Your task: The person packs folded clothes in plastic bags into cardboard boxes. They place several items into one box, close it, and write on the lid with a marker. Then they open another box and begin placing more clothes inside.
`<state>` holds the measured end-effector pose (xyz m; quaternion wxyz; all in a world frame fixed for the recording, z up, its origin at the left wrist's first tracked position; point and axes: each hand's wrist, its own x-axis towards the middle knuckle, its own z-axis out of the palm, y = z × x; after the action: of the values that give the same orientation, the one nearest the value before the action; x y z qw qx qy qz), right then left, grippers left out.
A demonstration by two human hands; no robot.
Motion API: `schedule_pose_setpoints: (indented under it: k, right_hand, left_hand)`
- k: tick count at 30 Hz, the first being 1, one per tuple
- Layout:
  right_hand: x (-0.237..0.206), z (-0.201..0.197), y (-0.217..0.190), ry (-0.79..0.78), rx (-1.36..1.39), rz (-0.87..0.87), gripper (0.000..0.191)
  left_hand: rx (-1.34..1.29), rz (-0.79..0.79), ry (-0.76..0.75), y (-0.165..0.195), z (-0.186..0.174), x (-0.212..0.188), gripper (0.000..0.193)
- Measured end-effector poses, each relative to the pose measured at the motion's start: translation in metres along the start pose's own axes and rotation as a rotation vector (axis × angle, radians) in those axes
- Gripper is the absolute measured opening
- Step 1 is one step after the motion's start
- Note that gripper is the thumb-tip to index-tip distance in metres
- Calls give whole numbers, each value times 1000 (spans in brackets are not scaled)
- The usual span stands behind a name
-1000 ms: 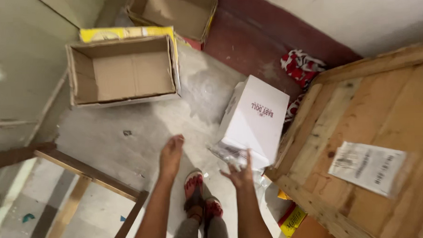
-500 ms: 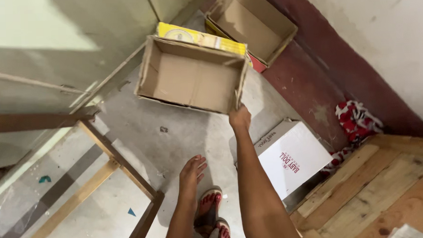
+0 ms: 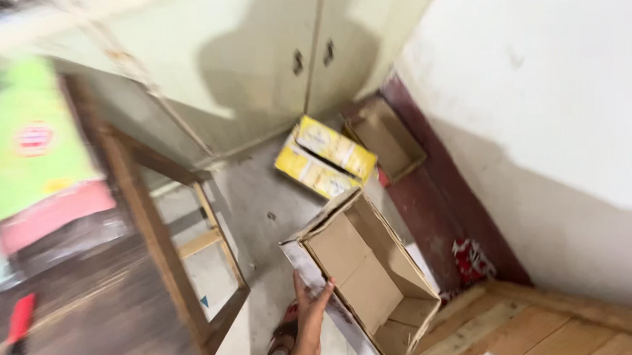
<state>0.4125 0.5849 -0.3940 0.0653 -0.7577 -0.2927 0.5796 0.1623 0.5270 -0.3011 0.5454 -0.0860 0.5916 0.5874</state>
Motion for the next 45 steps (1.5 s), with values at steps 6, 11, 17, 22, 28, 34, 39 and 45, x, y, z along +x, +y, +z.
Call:
schedule_pose_setpoints:
  k: [6, 11, 17, 22, 28, 34, 39, 45]
  right_hand:
    - [-163, -28, -74, 185, -328, -379, 53]
    - [-301, -6, -145, 187, -469, -759, 53]
    - [-440, 98, -179, 82, -633, -1265, 44]
    - [-553, 205, -149, -58, -527, -1486, 37]
    - [-709, 304, -72, -4, -217, -2120, 38]
    - [-774, 373, 9, -806, -873, -1963, 32]
    - [-783, 407, 50, -839, -851, -1903, 25]
    - [-801, 408, 76, -614, -717, -1892, 21]
  left_hand:
    - [-7, 272, 25, 111, 4, -136, 121]
    - [9, 736, 195, 199, -43, -243, 121]
    - [-297, 1109, 297, 242, -155, -339, 122]
    - [-484, 1434, 377, 250, -284, -372, 111]
    - [-488, 1291, 793, 254, -443, -417, 103]
    - [-402, 1322, 893, 257, -532, -457, 85]
    - [-473, 1273, 865, 256, -570, -466, 84]
    - [-372, 1150, 978, 256, -598, -456, 76]
